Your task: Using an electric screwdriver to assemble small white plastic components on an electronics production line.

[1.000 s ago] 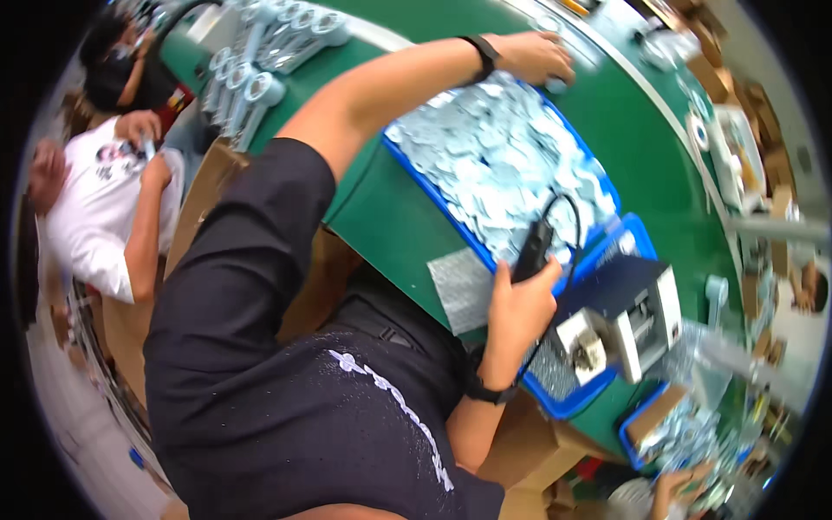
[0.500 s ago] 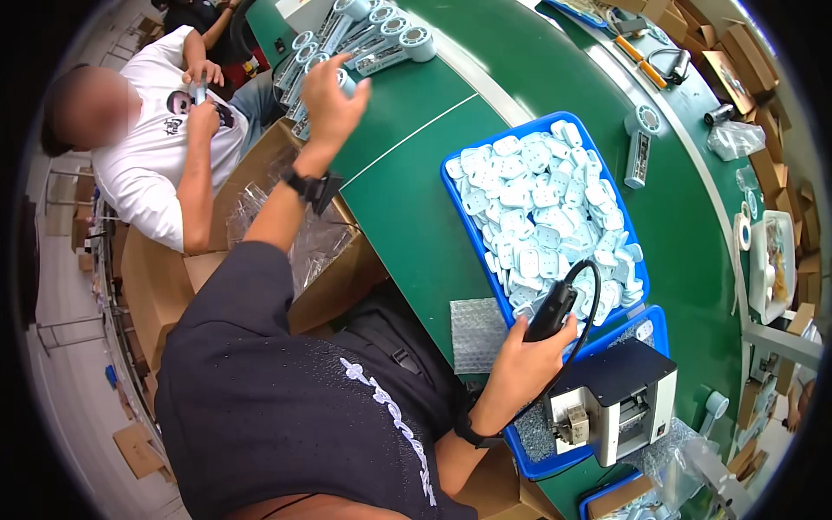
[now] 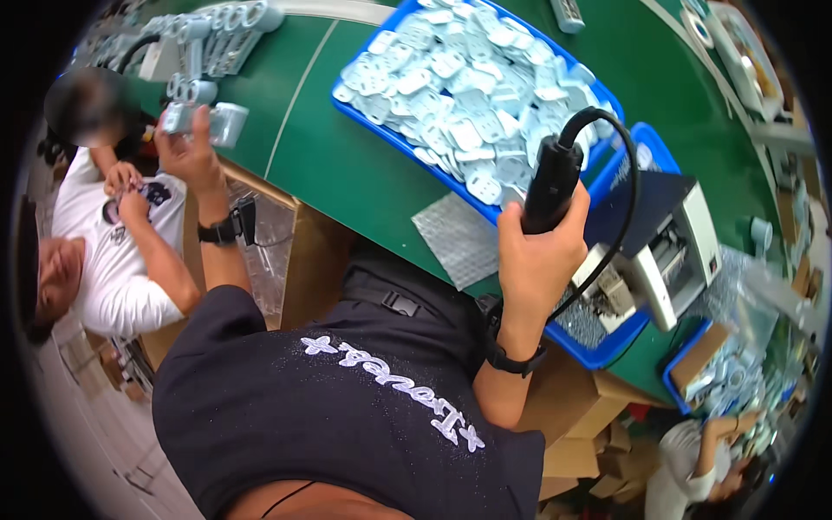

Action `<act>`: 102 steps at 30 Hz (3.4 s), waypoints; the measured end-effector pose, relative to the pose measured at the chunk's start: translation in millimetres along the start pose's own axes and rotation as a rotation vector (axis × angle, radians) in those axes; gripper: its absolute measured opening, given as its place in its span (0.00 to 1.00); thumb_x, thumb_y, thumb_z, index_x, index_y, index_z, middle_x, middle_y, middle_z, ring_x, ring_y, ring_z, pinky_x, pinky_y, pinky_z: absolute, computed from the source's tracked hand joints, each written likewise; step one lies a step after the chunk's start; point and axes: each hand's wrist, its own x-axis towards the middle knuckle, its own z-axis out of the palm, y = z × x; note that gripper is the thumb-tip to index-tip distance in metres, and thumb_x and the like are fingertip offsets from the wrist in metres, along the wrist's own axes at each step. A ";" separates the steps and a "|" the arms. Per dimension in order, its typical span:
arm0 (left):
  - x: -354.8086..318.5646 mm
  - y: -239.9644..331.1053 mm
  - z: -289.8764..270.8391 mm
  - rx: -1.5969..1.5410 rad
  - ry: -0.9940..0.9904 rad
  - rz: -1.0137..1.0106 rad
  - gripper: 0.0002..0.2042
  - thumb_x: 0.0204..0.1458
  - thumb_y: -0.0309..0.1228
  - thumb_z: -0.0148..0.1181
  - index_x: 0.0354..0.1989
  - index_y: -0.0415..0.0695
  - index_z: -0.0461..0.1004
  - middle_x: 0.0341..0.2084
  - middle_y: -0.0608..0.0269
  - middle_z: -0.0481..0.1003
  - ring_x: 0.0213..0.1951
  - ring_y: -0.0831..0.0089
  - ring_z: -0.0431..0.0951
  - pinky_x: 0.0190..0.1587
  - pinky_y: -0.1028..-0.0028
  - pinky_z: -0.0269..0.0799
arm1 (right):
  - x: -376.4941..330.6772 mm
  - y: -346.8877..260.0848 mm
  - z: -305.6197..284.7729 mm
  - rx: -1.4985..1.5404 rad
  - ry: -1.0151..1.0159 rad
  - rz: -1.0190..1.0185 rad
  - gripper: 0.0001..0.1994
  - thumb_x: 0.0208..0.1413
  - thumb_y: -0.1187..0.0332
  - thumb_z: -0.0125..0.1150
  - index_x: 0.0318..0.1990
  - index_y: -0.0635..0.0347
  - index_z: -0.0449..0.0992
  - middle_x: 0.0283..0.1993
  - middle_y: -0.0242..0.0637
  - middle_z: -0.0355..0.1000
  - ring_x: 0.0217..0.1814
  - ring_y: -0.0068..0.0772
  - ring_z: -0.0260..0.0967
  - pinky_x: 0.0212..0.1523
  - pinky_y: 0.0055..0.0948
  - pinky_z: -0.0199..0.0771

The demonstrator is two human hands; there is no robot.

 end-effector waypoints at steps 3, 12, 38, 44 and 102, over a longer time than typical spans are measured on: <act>-12.5 54.5 29.5 -0.405 -0.046 -0.035 0.24 0.56 0.31 0.68 0.56 0.36 0.66 0.43 0.52 0.77 0.44 0.68 0.79 0.50 0.70 0.74 | -11.1 -1.7 -8.7 0.307 0.002 -0.020 0.30 0.47 0.77 0.68 0.61 0.62 0.67 0.37 0.43 0.78 0.30 0.25 0.73 0.33 0.24 0.74; -146.2 207.7 86.3 -1.050 -1.157 -0.515 0.26 0.62 0.43 0.56 0.59 0.34 0.62 0.44 0.51 0.73 0.45 0.63 0.75 0.47 0.67 0.71 | -46.6 -8.6 -27.1 0.669 0.194 -0.154 0.38 0.47 0.86 0.66 0.66 0.68 0.56 0.38 0.45 0.77 0.30 0.22 0.70 0.30 0.21 0.71; -177.9 222.6 89.4 -1.135 -1.007 0.117 0.20 0.62 0.47 0.50 0.37 0.39 0.71 0.27 0.54 0.73 0.29 0.50 0.76 0.29 0.60 0.69 | -99.4 3.4 -61.8 0.424 0.070 -0.418 0.25 0.56 0.64 0.67 0.57 0.57 0.62 0.40 0.43 0.70 0.31 0.39 0.70 0.35 0.42 0.77; -177.3 225.0 97.5 -1.171 -0.951 0.193 0.19 0.65 0.43 0.45 0.32 0.40 0.71 0.24 0.55 0.74 0.28 0.52 0.76 0.27 0.61 0.68 | -84.8 30.9 -67.6 0.581 -0.314 -0.121 0.25 0.53 0.66 0.71 0.53 0.61 0.64 0.40 0.45 0.72 0.40 0.40 0.73 0.42 0.36 0.77; -209.7 225.8 155.7 -1.165 -1.230 0.114 0.24 0.67 0.49 0.41 0.34 0.41 0.76 0.25 0.55 0.76 0.26 0.52 0.78 0.29 0.61 0.72 | -43.9 -21.0 -115.1 1.124 -0.003 -0.659 0.19 0.54 0.62 0.60 0.50 0.59 0.65 0.28 0.31 0.61 0.21 0.24 0.59 0.31 0.30 0.62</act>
